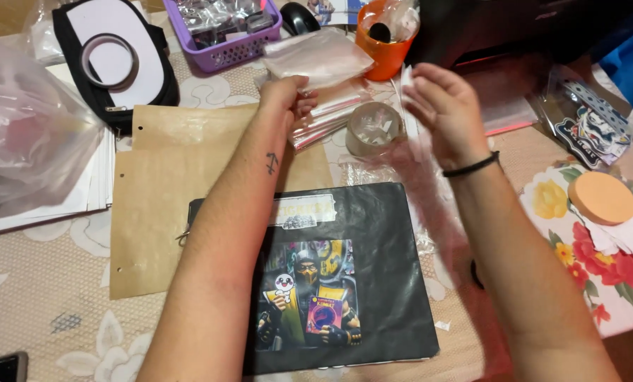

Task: The person is sorting through various stickers and placing them into small, clear plastic bags for packaging.

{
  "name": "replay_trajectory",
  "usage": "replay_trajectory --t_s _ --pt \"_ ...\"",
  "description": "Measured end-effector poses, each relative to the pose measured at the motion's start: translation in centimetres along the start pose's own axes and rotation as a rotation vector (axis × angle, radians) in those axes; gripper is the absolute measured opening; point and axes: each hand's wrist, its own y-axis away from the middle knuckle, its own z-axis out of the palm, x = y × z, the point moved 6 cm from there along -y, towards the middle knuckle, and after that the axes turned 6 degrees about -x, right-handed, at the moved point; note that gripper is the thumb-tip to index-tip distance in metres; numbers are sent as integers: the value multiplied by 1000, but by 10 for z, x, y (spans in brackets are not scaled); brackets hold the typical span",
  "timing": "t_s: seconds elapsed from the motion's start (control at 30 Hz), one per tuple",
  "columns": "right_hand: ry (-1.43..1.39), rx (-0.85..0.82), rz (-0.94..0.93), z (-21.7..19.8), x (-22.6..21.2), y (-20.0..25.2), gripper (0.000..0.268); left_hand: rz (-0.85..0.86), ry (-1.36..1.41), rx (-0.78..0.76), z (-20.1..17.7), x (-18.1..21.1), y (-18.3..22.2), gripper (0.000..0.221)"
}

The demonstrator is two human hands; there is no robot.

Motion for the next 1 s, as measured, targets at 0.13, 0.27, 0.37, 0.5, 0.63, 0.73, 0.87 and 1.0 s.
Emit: replay_trajectory --t_s 0.13,0.27,0.37,0.5,0.63,0.73,0.87,1.0 --pt "-296 -233 497 103 15 35 25 129 96 -20 1 12 16 26" --pt "-515 -237 576 136 55 24 88 320 58 -149 8 35 64 10" --pt "-781 -187 315 128 39 19 44 465 -105 -281 17 47 115 5" --pt "-747 -87 246 87 31 27 35 611 -316 -501 41 28 154 17" --pt "-669 23 198 19 3 34 33 699 -446 -885 74 6 174 15" --pt "-625 218 80 -58 6 14 30 636 -672 -909 73 7 172 26" --pt "-595 555 76 -141 31 -15 30 489 -744 -560 33 30 143 31" --pt "-597 767 73 -254 152 -49 10 433 -551 -350 -28 35 61 25"
